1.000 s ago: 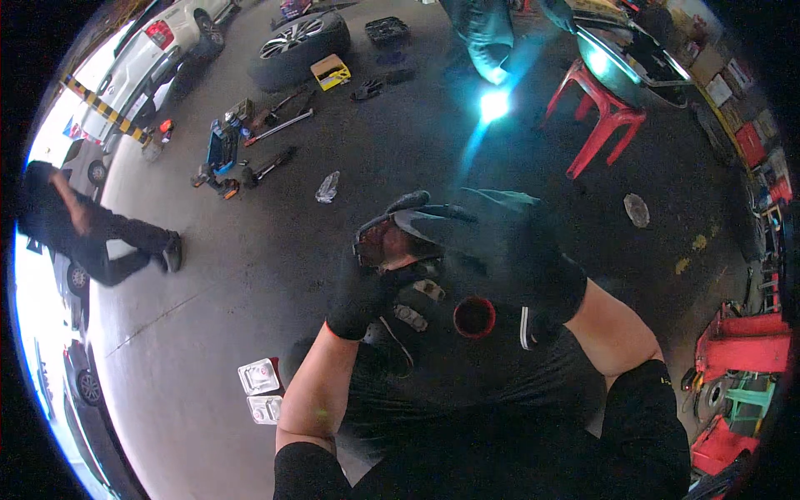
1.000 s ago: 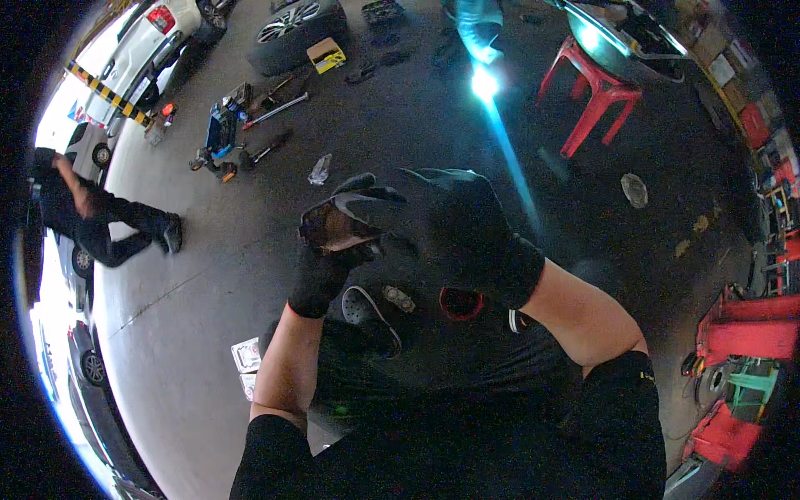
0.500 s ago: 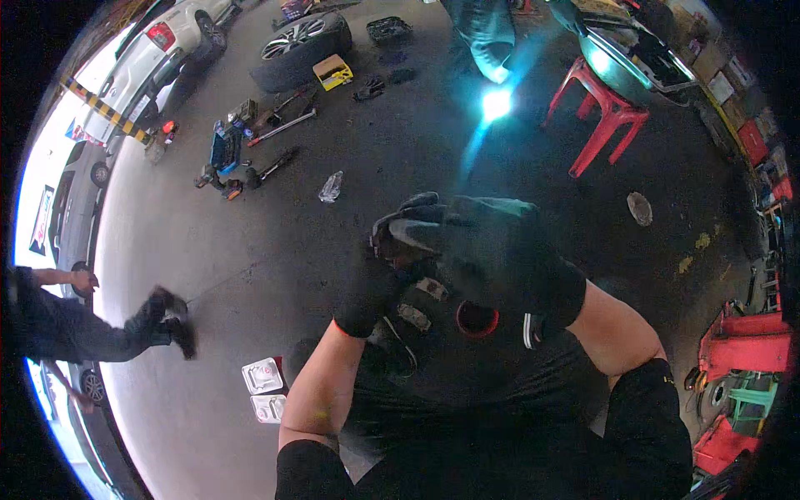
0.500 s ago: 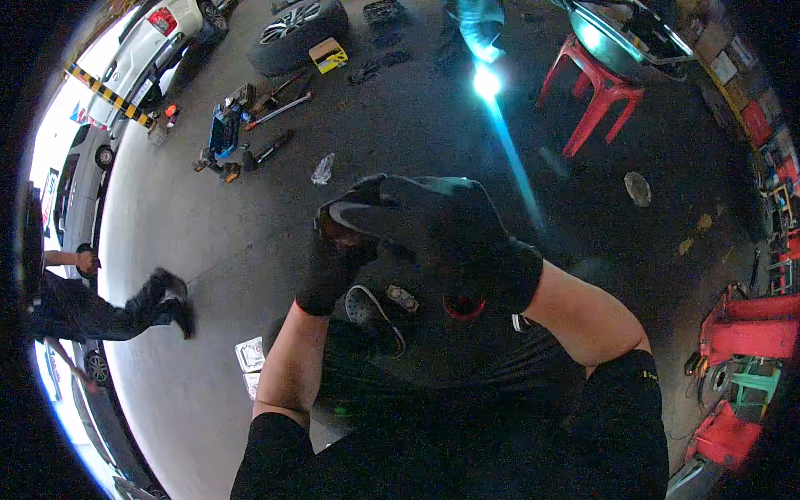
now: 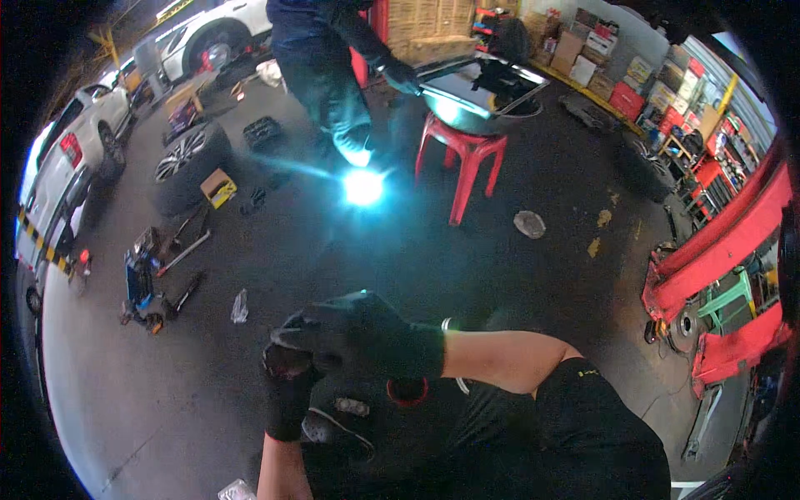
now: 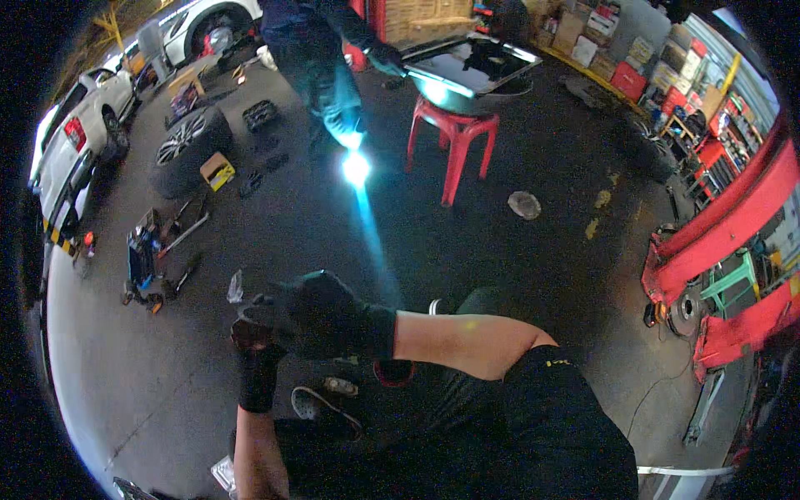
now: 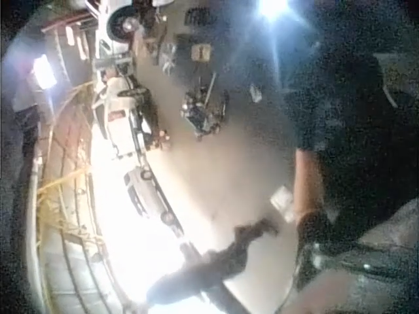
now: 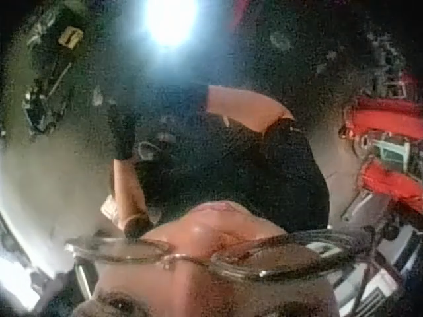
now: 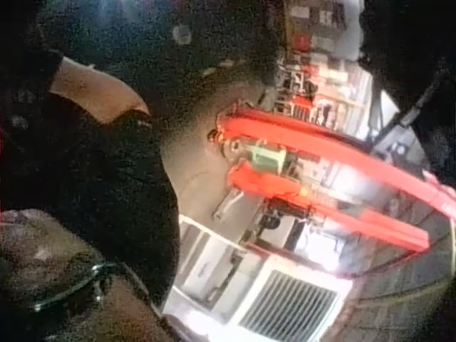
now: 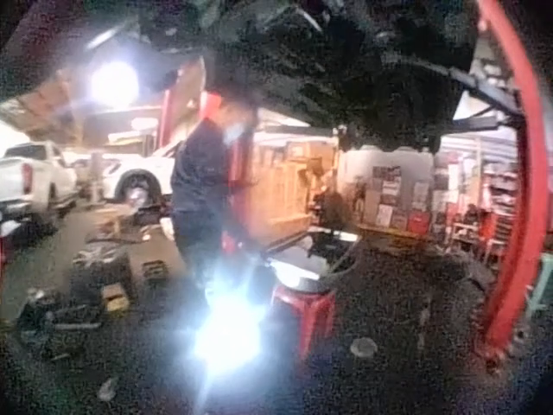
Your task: Applying grease to a brake pad and inspecting it during a brake repair service.
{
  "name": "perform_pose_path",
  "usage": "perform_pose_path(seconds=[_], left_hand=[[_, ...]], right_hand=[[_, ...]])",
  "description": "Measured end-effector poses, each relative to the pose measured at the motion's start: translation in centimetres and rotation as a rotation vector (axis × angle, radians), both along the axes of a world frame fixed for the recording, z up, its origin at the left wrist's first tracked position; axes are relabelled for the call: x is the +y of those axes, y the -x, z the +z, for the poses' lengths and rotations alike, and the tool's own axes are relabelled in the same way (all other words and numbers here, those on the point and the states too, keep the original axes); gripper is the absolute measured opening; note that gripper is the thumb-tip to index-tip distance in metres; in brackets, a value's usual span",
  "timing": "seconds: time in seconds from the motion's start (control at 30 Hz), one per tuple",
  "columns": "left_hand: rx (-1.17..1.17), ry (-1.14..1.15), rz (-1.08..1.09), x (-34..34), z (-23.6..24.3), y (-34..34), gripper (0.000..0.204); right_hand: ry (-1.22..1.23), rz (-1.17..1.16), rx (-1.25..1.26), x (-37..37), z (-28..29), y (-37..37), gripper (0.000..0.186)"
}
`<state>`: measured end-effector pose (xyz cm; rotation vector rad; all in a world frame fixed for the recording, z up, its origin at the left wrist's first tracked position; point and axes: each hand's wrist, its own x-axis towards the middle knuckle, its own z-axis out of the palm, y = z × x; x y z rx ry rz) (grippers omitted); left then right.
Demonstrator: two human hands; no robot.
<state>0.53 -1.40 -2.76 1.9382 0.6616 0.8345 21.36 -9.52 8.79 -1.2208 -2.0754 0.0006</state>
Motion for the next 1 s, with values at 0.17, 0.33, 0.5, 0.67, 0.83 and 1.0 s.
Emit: perform_pose_path(seconds=[0.17,0.33,0.5,0.67,0.83,1.0], left_hand=[[-0.114,0.465,0.006,-1.1,4.0,-1.3,0.041],[-0.183,0.489,0.075,-0.8,1.0,0.7,0.042],[-0.152,0.410,-0.019,-1.4,1.9,-1.0,0.045],[-0.236,0.401,-0.019,-0.8,3.5,-1.4,0.044],[-0.203,0.454,0.020,0.8,2.1,-1.4,0.045],[0.180,-0.269,0.024,2.2,1.1,-0.6,0.042]], right_hand=[[-0.015,0.056,0.038,-0.7,0.6,0.6,0.041],[0.006,0.041,0.014,-0.7,0.1,0.9,0.043],[-0.063,0.032,0.161,-0.1,-0.4,-0.8,0.036],[0.310,0.177,0.671,0.3,-1.1,-3.2,0.043],[0.303,0.045,1.119,-2.8,-1.7,-17.3,0.043],[0.230,-0.560,0.231,-12.3,-7.2,-24.4,0.038]])
